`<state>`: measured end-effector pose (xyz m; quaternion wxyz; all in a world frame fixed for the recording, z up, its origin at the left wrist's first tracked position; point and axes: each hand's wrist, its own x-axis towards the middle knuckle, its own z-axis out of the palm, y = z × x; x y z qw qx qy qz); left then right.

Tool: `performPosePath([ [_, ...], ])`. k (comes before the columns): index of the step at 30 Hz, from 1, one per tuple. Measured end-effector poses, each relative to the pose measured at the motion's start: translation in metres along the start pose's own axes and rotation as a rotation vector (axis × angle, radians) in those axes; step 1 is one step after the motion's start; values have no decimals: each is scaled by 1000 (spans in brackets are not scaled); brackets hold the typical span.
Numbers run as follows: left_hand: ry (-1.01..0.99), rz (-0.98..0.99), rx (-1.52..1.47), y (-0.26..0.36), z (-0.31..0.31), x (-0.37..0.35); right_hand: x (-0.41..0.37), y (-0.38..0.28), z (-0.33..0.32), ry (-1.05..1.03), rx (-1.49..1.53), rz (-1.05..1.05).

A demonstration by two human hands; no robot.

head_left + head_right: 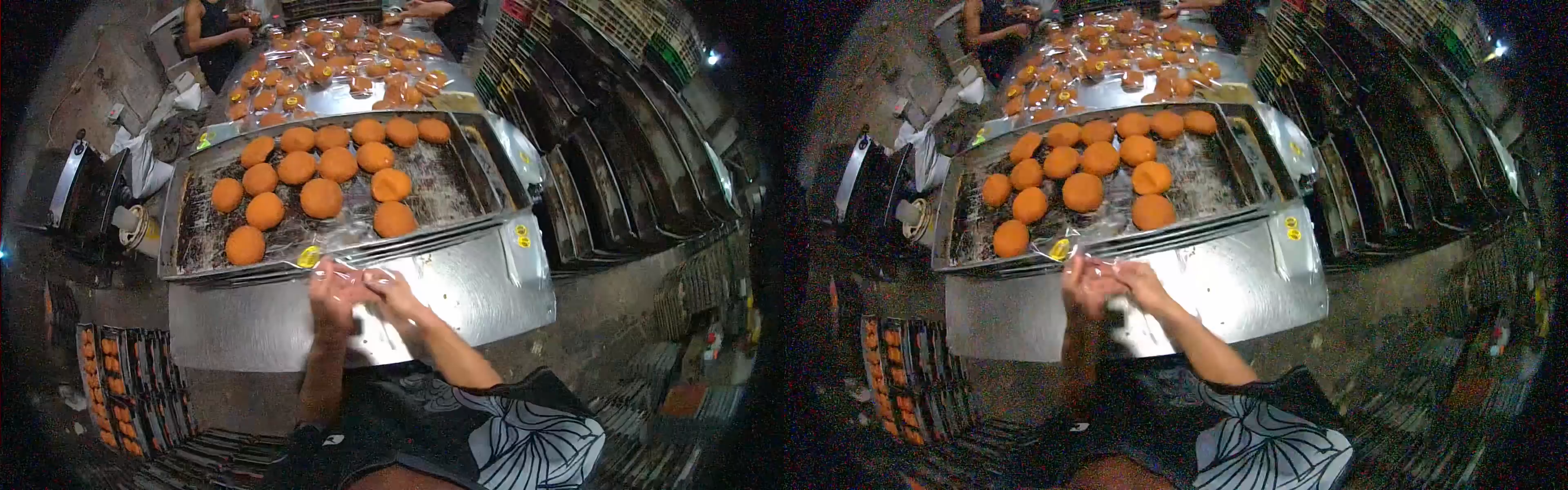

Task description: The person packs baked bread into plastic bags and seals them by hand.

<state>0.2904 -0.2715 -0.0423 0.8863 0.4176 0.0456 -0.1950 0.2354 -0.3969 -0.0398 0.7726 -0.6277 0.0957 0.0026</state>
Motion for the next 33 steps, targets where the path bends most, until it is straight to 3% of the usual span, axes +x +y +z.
performPosePath([
  [1, 91, 30, -102, 9, -12, 7, 23, -4, -19, 67, -670, -165],
  [3, 213, 235, -125, 39, -13, 13, 68, -14, -35, 657, -1670, -228],
  [5, 258, 212, -228, 64, -21, 19, 99, -42, -52, 141, -1194, 258],
  [6, 208, 264, -356, 72, -28, 22, 96, -35, -45, 132, -1184, 264],
  [8, 177, 363, -517, 83, -38, 29, 81, -34, -32, 302, -973, -205],
  [9, 173, 359, -519, 80, -38, 30, 62, -29, -13, 448, -1109, -504],
  [11, 139, 420, -475, 71, -27, 28, 22, -71, 37, 340, -1063, -862],
  [13, -140, 492, -389, 53, 7, 12, 16, -75, 55, 301, -1121, -989],
  [16, -79, 334, -303, 46, 32, -11, -4, -65, 46, 303, -964, -801],
  [18, -309, 219, -350, 31, 38, -26, -23, -53, 44, 384, -924, -770],
  [19, -313, 206, -347, 14, 27, -16, -20, -60, 45, 396, -926, -761],
  [21, -326, -90, -412, -32, -18, -3, -15, -64, 50, 500, -846, -640],
  [22, -400, -112, -372, 5, 46, -33, -11, -57, 43, 436, -752, -717],
  [23, -383, -125, -360, 4, 38, -35, -18, -44, 40, 439, -738, -697],
  [25, -291, -609, -722, -3, 10, -27, -34, -26, 27, 490, -424, -655],
  [26, -49, -369, -134, -28, 7, -30, -38, -35, 16, 590, -757, -547],
  [27, -95, -413, 24, -43, 0, -33, -33, -39, -4, 398, -818, -345],
  [28, -148, -451, 186, -41, 16, -40, -5, -18, -34, 381, -857, -604],
  [29, -359, -224, 404, -61, 2, -38, 8, -48, -54, 380, -682, -539],
  [30, -476, -209, 537, -86, -14, -39, 22, -87, -58, 473, -716, -459],
  [31, -809, 457, 1156, -112, -27, -34, 45, -124, -56, 480, -730, -566],
  [32, -1099, 982, 1742, -118, -22, -34, 64, -145, -48, 480, -751, -668],
  [33, -934, 527, 1614, -145, -36, -33, 74, -143, -39, 471, -757, -685],
])
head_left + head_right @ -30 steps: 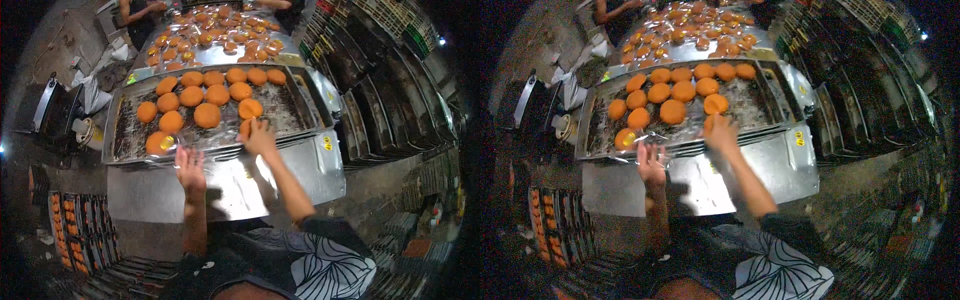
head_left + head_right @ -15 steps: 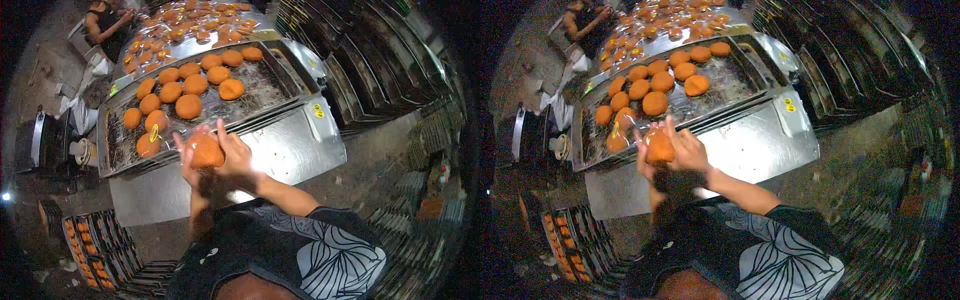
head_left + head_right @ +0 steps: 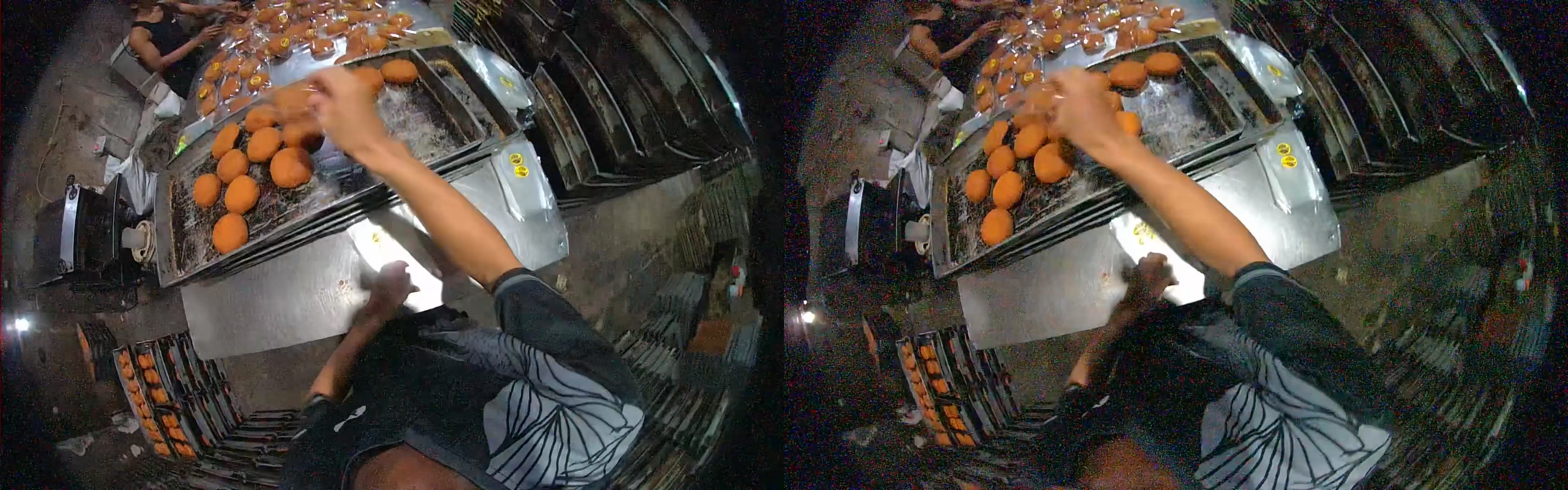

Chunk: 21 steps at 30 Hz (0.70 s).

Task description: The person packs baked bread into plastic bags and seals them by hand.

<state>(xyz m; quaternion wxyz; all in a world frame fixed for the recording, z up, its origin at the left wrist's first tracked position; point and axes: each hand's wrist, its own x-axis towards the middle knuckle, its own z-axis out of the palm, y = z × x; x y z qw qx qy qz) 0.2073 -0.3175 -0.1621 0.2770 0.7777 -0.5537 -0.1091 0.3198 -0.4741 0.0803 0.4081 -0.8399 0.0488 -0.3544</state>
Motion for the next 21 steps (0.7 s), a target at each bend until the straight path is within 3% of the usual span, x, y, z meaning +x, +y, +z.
performPosePath([
  [2, -131, -205, -137, -19, 36, -5, -9, 10, 30, 160, 61, -339],
  [3, -137, -177, -243, -37, 52, -10, -44, 12, 15, -120, 180, -159],
  [4, -143, -147, -352, -51, 56, -11, -88, 23, 6, -217, 230, -51],
  [5, -100, -346, -794, -20, 13, -9, -132, 29, -14, -544, 456, 421],
  [6, -89, -683, -1110, -8, -5, -4, -172, 64, -6, -1094, -94, 444],
  [7, -31, -562, -934, -24, -1, -8, -256, 115, -6, -834, 430, 369],
  [8, 21, -446, -753, -38, 5, -13, -272, 109, -15, -616, 259, 22],
  [9, 76, -534, -696, -32, 3, -8, -265, 107, -21, -626, 259, 14],
  [11, 46, -547, -851, 14, -23, 14, -257, 96, -29, -813, -55, 499],
  [12, 4, -553, -997, 31, -35, 18, -261, 96, -36, -835, -47, 499],
  [14, 60, -482, -836, 30, -36, 12, -267, 97, -50, -592, 223, 366],
  [15, -11, -472, -800, 25, -26, 11, -267, 94, -51, -603, 217, 361],
  [17, -70, -452, -781, 24, -18, 11, -275, 77, -50, -486, 244, 740],
  [18, 40, -452, -781, 24, -18, 13, -280, 69, -49, -415, 251, 923],
  [19, 155, -448, -777, 22, -22, 17, -296, 84, -36, -427, -151, 485],
  [20, 271, -448, -773, 20, -27, 20, -283, 77, -30, -437, 94, 754],
  [21, 370, -393, -751, 42, -70, 30, -262, 70, -30, -554, 263, 898],
])
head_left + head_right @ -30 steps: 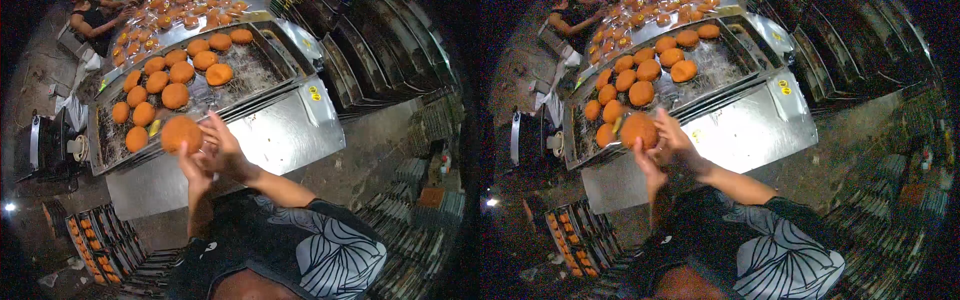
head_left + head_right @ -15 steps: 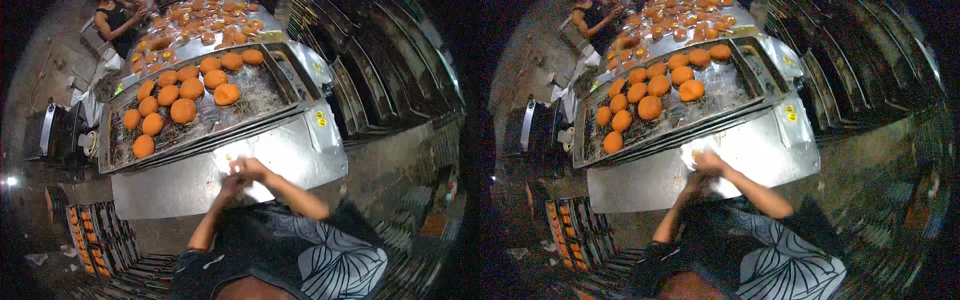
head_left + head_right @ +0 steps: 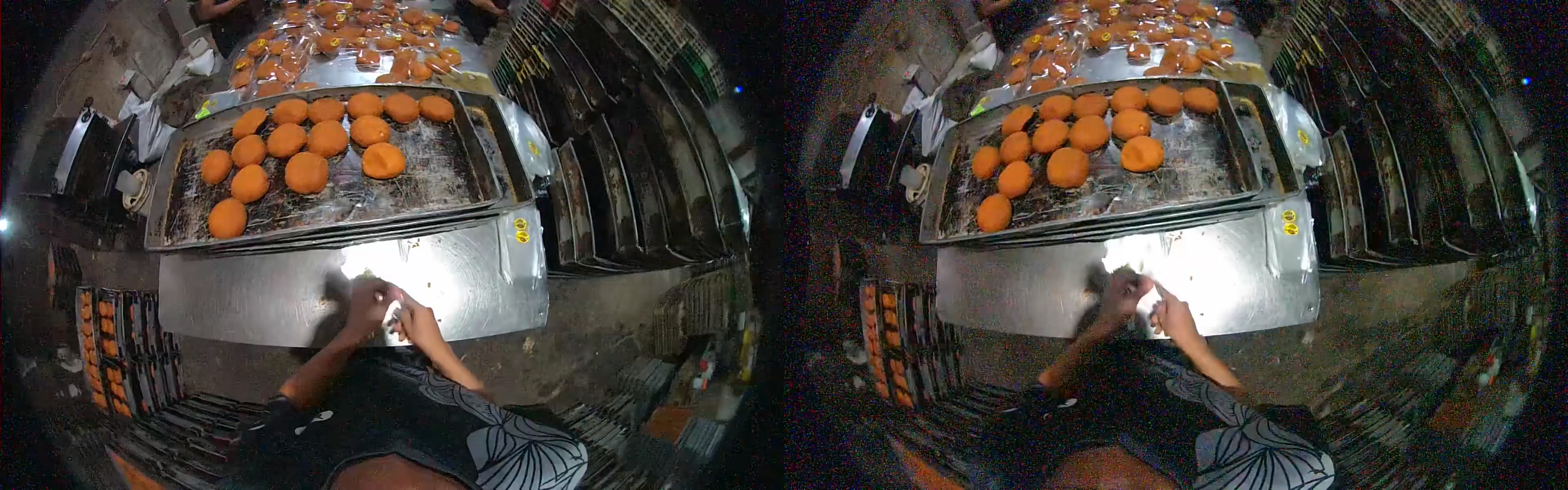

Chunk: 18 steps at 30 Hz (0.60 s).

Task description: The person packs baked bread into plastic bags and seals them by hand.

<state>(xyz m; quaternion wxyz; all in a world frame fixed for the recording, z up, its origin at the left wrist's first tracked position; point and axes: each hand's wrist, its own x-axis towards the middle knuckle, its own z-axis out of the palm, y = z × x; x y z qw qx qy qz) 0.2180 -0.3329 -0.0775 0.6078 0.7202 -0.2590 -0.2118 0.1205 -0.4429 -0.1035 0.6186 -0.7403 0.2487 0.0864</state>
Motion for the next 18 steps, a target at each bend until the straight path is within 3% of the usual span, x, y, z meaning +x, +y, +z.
performPosePath([
  [1, 149, 65, -35, -13, 2, 2, 13, -20, -3, -169, 141, 122],
  [3, 72, 359, 171, 16, -9, -2, 72, -7, -4, -767, 1557, 148],
  [4, 76, 365, 88, 29, -16, -5, 79, -52, 3, -402, 1308, -71],
  [5, 349, 601, 285, -11, -20, -2, 72, -107, 18, -54, 1027, -270],
  [7, 675, 225, -373, 11, -52, 21, 59, -161, 54, -374, 1375, -394],
  [8, 500, 193, -753, 2, -80, 19, 62, -158, 79, -502, 1425, -237],
  [9, 306, 149, -1121, -10, -112, 11, 59, -154, 103, -483, 1073, -247],
  [10, 330, -61, -930, 25, -148, 3, 67, -155, 116, -446, 767, -324],
  [11, 348, -111, -834, 13, -175, -4, 76, -164, 126, -405, 465, -401],
  [12, 590, -100, -893, 3, -194, -5, 92, -179, 119, -208, -166, -411],
  [13, 831, -84, -947, 5, -211, 0, 131, -176, 123, 210, -421, -861],
  [14, 842, 74, -893, 9, -228, 0, 141, -213, 119, 595, -834, -879],
  [15, 846, 225, -837, 16, -242, -1, 182, -202, 122, 590, -1062, -603],
  [16, 845, 206, -832, 22, -253, -1, 221, -185, 121, 541, -1030, -572],
  [17, 903, 245, -1052, 27, -264, -1, 233, -186, 120, 566, -1114, -560],
  [18, 954, 287, -1271, 30, -275, 0, 224, -189, 115, 414, -930, -587],
])
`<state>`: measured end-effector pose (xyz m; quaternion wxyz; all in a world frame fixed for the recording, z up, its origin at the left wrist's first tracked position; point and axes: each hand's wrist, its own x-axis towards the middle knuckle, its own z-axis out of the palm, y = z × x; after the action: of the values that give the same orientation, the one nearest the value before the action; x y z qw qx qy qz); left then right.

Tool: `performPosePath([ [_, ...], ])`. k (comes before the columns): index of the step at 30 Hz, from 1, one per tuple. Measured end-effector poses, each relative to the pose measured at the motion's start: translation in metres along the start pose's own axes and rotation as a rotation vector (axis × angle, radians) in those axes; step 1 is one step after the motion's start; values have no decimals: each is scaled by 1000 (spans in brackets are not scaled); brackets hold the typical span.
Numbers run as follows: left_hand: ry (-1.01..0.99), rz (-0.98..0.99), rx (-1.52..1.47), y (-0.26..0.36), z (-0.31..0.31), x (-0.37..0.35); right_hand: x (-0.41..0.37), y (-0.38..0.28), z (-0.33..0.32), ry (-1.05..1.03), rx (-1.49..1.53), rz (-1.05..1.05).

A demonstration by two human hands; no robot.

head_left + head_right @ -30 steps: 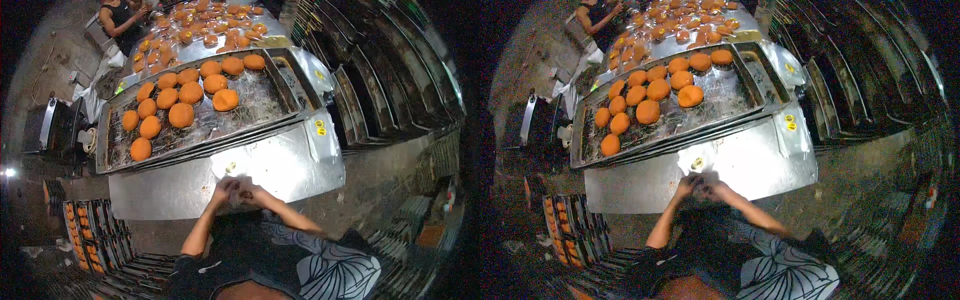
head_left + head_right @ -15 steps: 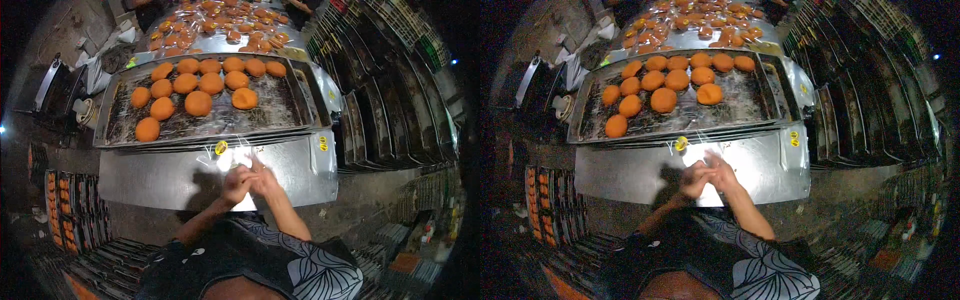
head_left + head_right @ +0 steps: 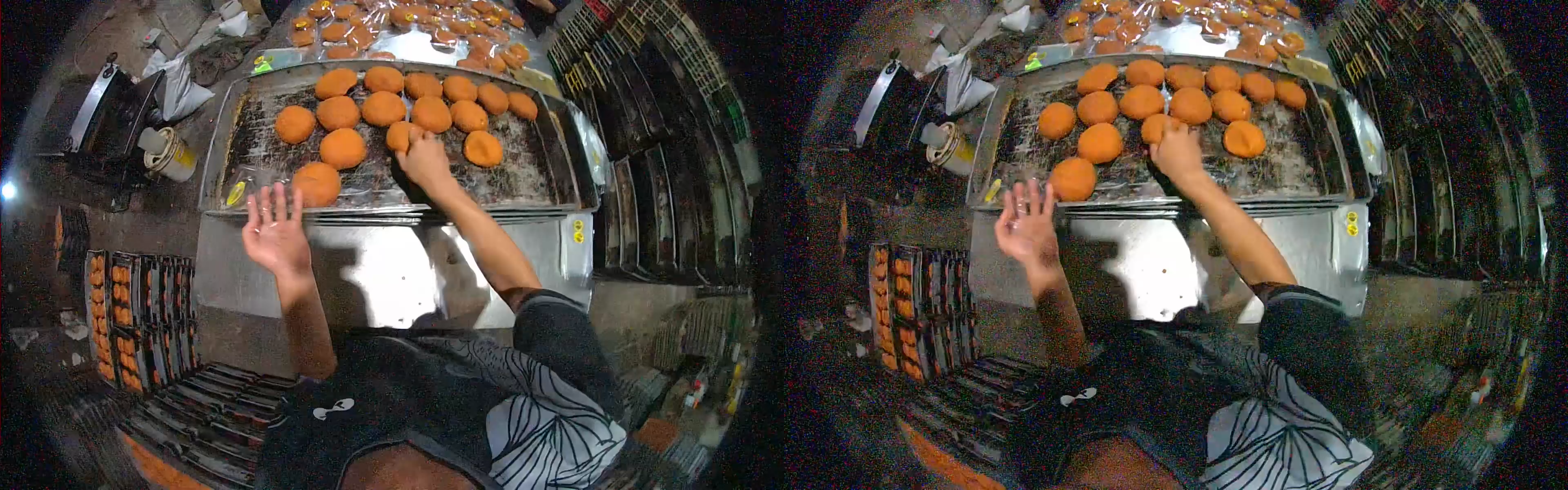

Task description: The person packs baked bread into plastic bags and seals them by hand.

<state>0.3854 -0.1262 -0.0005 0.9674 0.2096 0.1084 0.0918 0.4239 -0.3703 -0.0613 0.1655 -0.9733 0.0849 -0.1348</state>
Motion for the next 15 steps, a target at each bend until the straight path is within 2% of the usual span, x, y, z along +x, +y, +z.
performPosePath([
  [1, 0, -15, 14, 6, 1, 7, -2, -6, -20, -68, 219, -24],
  [3, 64, 81, -58, 2, 0, 10, -57, -45, -52, 372, 187, -340],
  [5, 36, 56, -25, -25, -2, 1, -85, -65, -76, 320, 177, -633],
  [6, -225, 251, 354, -46, -15, -7, -90, -72, -85, 322, 158, -597],
  [7, -504, 448, 718, -62, -21, -18, -93, -77, -93, 330, 277, -487],
  [8, -365, -98, 368, -58, 1, -32, -97, -76, -98, 347, 394, -381],
  [9, -387, -128, 368, -66, 8, -41, -109, -72, -100, 365, 376, -353],
  [11, -760, -778, -464, -87, 22, -59, -132, -58, -92, 518, 494, -359],
  [12, -374, -321, 213, -104, 4, -77, -131, -48, -76, 561, 417, -301],
  [13, -379, -340, 215, -115, 2, -85, -133, -46, -87, 565, 407, -285],
  [15, -129, -610, 179, -129, 7, -95, -130, -48, -121, 469, 498, -155],
])
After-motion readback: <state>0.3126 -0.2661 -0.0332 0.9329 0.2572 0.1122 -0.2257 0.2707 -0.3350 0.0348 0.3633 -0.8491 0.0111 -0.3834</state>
